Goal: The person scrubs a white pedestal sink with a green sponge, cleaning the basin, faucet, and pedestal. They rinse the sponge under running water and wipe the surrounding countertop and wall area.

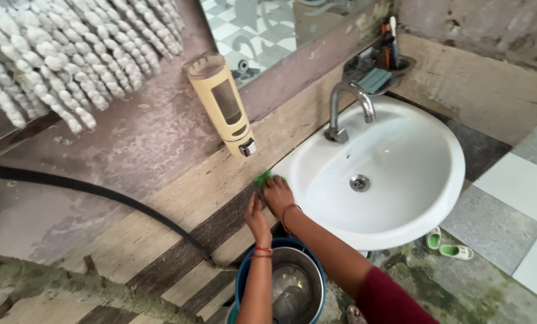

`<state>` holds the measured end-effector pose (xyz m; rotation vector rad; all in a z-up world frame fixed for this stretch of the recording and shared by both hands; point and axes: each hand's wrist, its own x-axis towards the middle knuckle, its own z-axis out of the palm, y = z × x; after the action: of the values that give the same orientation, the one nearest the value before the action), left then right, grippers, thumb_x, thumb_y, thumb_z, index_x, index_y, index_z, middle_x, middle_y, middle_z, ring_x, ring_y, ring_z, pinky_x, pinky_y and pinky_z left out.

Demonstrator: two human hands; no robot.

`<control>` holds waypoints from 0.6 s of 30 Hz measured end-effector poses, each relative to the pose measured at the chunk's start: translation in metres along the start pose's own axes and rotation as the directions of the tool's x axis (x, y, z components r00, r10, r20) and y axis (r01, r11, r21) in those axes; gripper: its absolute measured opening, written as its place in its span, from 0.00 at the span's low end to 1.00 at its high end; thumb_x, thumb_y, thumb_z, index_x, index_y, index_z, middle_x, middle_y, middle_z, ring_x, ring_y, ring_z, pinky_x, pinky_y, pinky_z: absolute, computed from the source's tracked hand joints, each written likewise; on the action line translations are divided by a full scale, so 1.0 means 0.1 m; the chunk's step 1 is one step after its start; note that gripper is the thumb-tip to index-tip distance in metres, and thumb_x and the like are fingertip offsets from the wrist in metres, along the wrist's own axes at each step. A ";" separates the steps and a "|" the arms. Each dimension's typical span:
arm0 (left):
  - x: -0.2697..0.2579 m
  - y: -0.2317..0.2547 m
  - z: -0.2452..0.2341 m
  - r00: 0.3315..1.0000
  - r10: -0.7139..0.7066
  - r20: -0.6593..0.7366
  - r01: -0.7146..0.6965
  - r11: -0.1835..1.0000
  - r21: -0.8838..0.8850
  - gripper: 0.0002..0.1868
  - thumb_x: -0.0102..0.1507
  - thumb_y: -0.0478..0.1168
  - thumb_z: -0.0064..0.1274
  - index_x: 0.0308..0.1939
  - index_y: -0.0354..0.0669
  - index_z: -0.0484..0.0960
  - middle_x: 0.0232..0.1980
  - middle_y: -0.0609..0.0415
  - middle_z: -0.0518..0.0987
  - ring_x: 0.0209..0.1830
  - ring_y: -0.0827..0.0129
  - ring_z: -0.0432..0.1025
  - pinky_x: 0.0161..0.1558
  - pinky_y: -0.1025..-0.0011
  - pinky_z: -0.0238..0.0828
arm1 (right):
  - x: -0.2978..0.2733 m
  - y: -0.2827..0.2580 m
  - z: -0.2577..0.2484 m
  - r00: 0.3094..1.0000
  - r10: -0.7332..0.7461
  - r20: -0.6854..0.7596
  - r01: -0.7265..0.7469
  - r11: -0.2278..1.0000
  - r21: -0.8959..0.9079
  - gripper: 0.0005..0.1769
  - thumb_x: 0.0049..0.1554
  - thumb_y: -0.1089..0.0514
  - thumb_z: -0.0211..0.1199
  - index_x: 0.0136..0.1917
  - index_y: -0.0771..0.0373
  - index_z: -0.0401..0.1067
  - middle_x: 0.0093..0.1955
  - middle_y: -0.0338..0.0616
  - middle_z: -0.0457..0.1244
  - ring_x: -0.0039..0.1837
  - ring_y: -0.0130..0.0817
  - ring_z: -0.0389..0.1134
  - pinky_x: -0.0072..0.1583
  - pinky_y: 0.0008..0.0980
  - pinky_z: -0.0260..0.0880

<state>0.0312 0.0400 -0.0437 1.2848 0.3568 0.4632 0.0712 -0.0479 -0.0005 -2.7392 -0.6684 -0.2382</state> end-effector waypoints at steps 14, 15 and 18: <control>-0.19 0.35 0.02 0.933 0.246 0.262 -0.313 0.915 0.254 0.21 0.72 0.36 0.43 0.68 0.36 0.75 0.69 0.45 0.76 0.70 0.60 0.72 0.67 0.65 0.68 | -2.54 1.30 -1.32 0.855 -0.474 0.210 0.517 0.809 -0.279 0.58 0.50 0.70 0.68 0.81 0.26 0.48 0.86 0.26 0.38 0.82 0.41 0.45 0.71 0.39 0.55; -0.19 0.38 0.06 0.926 0.253 0.280 -0.323 0.915 0.242 0.20 0.72 0.36 0.42 0.68 0.36 0.75 0.69 0.44 0.76 0.69 0.59 0.72 0.67 0.65 0.68 | -2.62 1.53 -1.58 0.878 -0.478 0.016 0.478 0.878 -0.021 0.51 0.56 0.58 0.73 0.79 0.21 0.50 0.84 0.17 0.44 0.81 0.29 0.50 0.75 0.40 0.56; -0.30 0.38 0.22 0.910 0.254 0.326 -0.339 0.910 0.238 0.20 0.72 0.36 0.42 0.68 0.37 0.75 0.68 0.43 0.76 0.68 0.57 0.72 0.65 0.65 0.69 | -2.81 1.84 -1.97 0.850 -0.511 0.126 0.515 0.759 -0.399 0.57 0.48 0.63 0.70 0.78 0.22 0.46 0.85 0.44 0.37 0.80 0.50 0.47 0.74 0.51 0.58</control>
<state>0.0111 0.0144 -0.0017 1.6832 -0.0270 0.4852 -0.1059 -0.3872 0.0719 -2.8756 -1.5377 -0.5511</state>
